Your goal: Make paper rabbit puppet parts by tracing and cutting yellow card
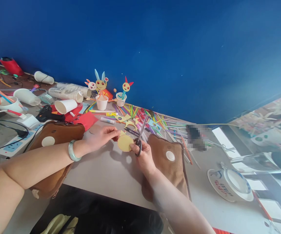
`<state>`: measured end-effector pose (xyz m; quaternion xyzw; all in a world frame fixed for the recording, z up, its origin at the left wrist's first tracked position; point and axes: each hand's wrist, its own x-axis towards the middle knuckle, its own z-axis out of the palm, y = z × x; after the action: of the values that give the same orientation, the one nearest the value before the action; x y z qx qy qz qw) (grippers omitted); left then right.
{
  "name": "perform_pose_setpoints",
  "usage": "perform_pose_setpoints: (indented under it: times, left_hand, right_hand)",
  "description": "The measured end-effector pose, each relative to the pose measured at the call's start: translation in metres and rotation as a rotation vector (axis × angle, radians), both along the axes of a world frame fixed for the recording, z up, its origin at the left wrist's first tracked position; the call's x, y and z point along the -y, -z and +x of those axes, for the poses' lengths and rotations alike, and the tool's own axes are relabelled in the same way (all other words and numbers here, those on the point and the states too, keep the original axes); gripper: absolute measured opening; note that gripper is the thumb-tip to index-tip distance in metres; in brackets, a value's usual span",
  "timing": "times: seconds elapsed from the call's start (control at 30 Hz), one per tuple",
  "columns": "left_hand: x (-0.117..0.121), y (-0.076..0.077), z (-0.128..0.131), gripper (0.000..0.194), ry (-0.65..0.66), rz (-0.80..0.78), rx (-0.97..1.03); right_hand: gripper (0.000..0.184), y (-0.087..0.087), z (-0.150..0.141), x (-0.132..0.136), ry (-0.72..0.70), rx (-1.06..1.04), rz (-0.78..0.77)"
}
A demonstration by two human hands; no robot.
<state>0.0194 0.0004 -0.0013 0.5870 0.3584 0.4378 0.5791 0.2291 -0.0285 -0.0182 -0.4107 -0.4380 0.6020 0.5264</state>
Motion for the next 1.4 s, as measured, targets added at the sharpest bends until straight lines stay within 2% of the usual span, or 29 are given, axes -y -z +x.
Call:
perform_pose_setpoints:
  times: [0.1,0.17,0.37,0.53,0.7,0.77,0.9,1.1,1.27,1.4]
  left_hand:
    - [0.001,-0.004,0.002,0.059,-0.093,-0.099,0.047]
    - [0.002,-0.007,0.003,0.058,-0.11,-0.165,0.057]
    - [0.006,-0.012,0.003,0.018,-0.004,-0.249,0.072]
    - [0.008,-0.016,0.004,0.017,0.019,-0.309,0.126]
    - [0.011,-0.012,0.005,0.039,0.264,-0.204,0.069]
    - [0.011,-0.007,0.006,0.041,0.31,-0.156,0.031]
    - [0.009,-0.004,0.007,0.03,0.315,-0.127,-0.016]
    - [0.007,-0.006,0.005,0.023,0.254,-0.103,-0.01]
    - [0.007,0.0,0.005,0.028,0.226,-0.056,-0.008]
    - [0.006,0.001,0.005,0.03,0.272,-0.082,-0.04]
  right_hand:
    - [0.02,0.001,0.0,0.0,0.009,-0.007,-0.007]
    - [0.02,0.001,0.0,0.0,0.012,0.002,0.003]
    - [0.018,0.001,0.001,0.0,0.002,0.037,0.047]
    - [0.019,0.004,0.002,0.0,0.009,0.076,0.061]
    - [0.021,0.004,0.003,0.001,-0.015,0.108,0.092]
    - [0.02,0.002,0.003,0.002,-0.038,0.137,0.113]
    - [0.021,-0.002,0.001,0.004,-0.056,0.174,0.141]
    - [0.023,-0.001,0.002,0.003,-0.061,0.217,0.128]
    - [0.02,0.0,0.003,0.004,-0.081,0.239,0.134]
    - [0.019,0.0,0.002,0.004,-0.076,0.237,0.138]
